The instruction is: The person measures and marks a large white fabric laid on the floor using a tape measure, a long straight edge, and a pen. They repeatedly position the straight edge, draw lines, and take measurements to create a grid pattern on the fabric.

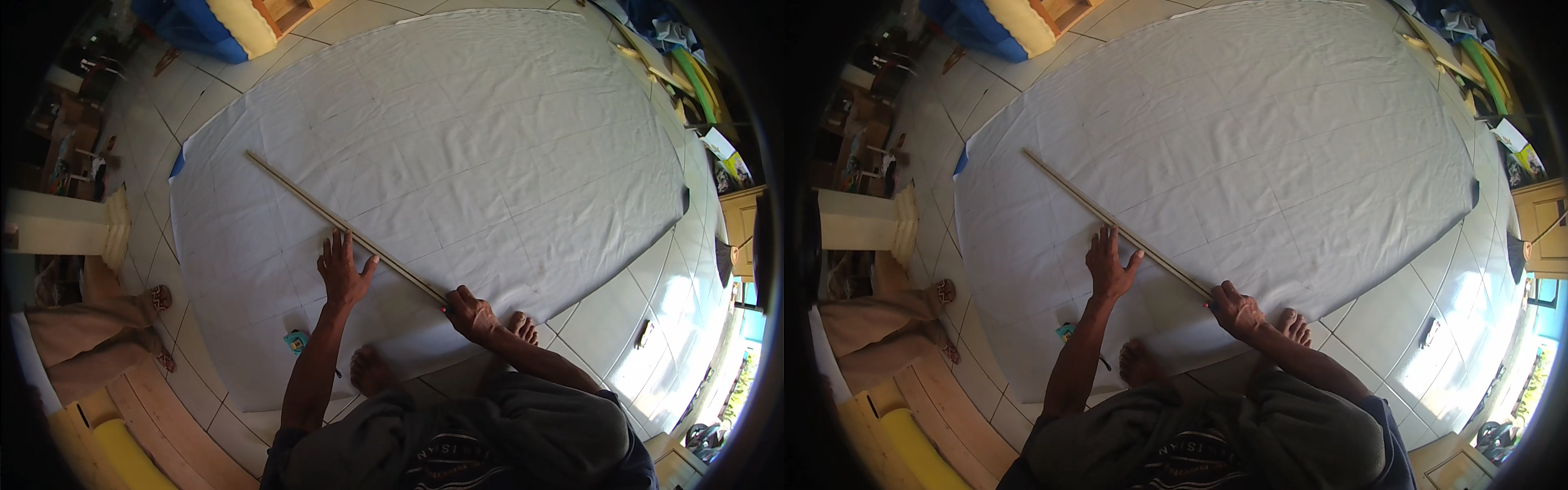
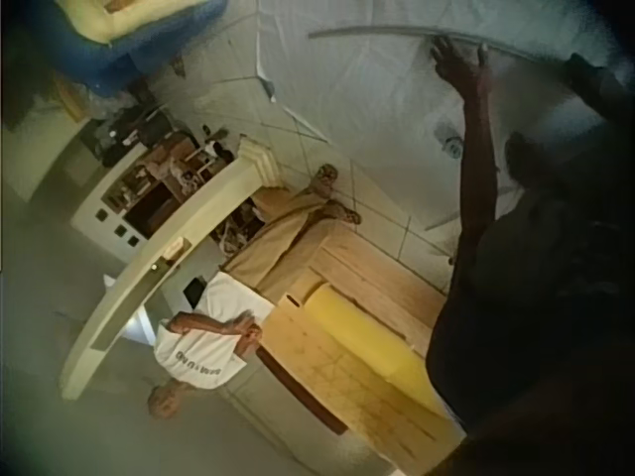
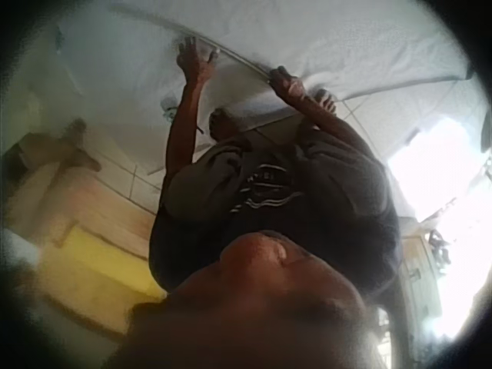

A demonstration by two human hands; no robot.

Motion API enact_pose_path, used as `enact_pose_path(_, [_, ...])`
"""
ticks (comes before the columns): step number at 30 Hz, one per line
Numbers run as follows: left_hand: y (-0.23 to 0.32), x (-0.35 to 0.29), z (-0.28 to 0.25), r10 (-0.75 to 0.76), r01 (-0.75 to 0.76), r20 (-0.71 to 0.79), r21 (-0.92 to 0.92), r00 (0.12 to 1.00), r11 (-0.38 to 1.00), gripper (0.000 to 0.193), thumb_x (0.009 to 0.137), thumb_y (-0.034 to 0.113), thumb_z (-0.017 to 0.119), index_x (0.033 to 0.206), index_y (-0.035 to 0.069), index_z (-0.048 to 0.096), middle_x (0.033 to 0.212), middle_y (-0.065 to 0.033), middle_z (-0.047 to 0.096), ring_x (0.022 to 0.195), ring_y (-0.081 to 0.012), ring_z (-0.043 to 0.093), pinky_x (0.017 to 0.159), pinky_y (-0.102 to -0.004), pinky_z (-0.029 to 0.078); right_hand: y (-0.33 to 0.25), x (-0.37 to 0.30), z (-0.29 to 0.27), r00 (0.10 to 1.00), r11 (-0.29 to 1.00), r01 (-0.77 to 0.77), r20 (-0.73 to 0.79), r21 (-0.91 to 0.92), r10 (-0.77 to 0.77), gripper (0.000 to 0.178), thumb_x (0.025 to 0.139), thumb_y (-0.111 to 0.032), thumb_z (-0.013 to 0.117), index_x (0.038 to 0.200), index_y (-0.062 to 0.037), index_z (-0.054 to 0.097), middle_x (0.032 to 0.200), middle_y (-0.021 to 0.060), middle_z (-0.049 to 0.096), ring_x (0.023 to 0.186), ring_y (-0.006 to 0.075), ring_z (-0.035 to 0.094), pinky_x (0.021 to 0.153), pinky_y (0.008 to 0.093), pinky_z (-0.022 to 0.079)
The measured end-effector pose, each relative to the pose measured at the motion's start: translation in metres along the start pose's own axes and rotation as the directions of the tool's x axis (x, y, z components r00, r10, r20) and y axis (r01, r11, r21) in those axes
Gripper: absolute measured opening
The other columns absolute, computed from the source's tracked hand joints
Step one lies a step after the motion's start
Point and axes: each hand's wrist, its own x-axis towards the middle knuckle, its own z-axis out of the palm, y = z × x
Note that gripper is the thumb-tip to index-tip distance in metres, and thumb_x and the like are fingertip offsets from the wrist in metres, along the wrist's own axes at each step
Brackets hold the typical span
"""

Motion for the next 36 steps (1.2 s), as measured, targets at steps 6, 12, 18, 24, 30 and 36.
enact_pose_path(6, [0.008, -0.003, -0.001, -0.038, 0.036, 0.029, 0.065, 0.999, 0.997, 0.094, 0.093, 0.061, 0.070, 0.162, 0.007, 0.035, 0.171, -0.0215, 0.027, 0.156, -0.0461, 0.026, 0.119, -0.0674, 0.027, -0.004, 0.001, -0.010, 1.000, 1.000, 0.001, 0.021, 0.010, -0.002, 0.029, 0.097, -0.021, 0.071, 0.117, -0.0083, 0.054, 0.103, 0.0184, 0.058, 0.077, 0.0429, 0.068, 0.059, 0.0541, 0.056])
enact_pose_path(12, [0.009, -0.003, 0.002, -0.009, 0.010, -0.009, 0.113, 1.000, 0.994, 0.098, 0.092, 0.063, 0.070, 0.162, 0.004, 0.034, 0.173, -0.0196, 0.023, 0.156, -0.0469, 0.026, 0.118, -0.0691, 0.029, -0.008, -0.022, -0.031, 0.993, 0.995, -0.069, 0.086, -0.079, 0.076, 0.035, 0.098, -0.026, 0.070, 0.125, -0.0116, 0.055, 0.105, 0.0168, 0.060, 0.075, 0.0419, 0.069, 0.056, 0.0531, 0.056])
enact_pose_path(18, [0.011, -0.006, 0.004, 0.005, -0.003, -0.012, 0.127, 1.000, 0.992, 0.099, 0.092, 0.065, 0.069, 0.161, 0.003, 0.035, 0.173, -0.0190, 0.025, 0.156, -0.0477, 0.026, 0.118, -0.0702, 0.029, -0.009, -0.036, -0.040, 0.975, 0.980, -0.130, 0.162, -0.153, 0.154, 0.031, 0.099, -0.024, 0.068, 0.125, -0.0139, 0.055, 0.104, 0.0175, 0.061, 0.072, 0.0416, 0.070, 0.053, 0.0532, 0.055])
enact_pose_path(24, [0.012, -0.006, 0.002, 0.024, -0.021, -0.018, 0.114, 1.000, 0.993, 0.096, 0.092, 0.063, 0.070, 0.159, 0.001, 0.038, 0.172, -0.0207, 0.027, 0.154, -0.0492, 0.028, 0.118, -0.0703, 0.029, -0.009, -0.031, -0.041, 0.983, 0.988, -0.086, 0.151, -0.129, 0.105, 0.028, 0.099, -0.022, 0.067, 0.123, -0.0123, 0.055, 0.102, 0.0171, 0.062, 0.074, 0.0404, 0.071, 0.052, 0.0526, 0.055])
enact_pose_path(30, [0.011, -0.008, 0.003, 0.047, -0.042, -0.047, 0.111, 0.998, 0.993, 0.096, 0.092, 0.061, 0.071, 0.159, 0.001, 0.038, 0.170, -0.0219, 0.029, 0.153, -0.0502, 0.030, 0.118, -0.0696, 0.029, -0.008, -0.033, -0.042, 0.982, 0.980, -0.105, 0.140, -0.170, 0.130, 0.028, 0.097, -0.024, 0.070, 0.121, -0.0124, 0.058, 0.101, 0.0155, 0.063, 0.073, 0.0386, 0.073, 0.052, 0.0517, 0.056])
enact_pose_path(36, [0.014, -0.006, 0.001, 0.019, -0.016, -0.038, 0.062, 0.999, 0.998, 0.092, 0.094, 0.062, 0.068, 0.158, 0.002, 0.040, 0.171, -0.0207, 0.028, 0.153, -0.0477, 0.030, 0.118, -0.0719, 0.028, -0.007, -0.033, -0.040, 0.986, 0.982, -0.093, 0.119, -0.167, 0.113, 0.031, 0.095, -0.022, 0.072, 0.122, -0.0144, 0.060, 0.101, 0.0134, 0.063, 0.067, 0.0395, 0.071, 0.051, 0.0517, 0.056])
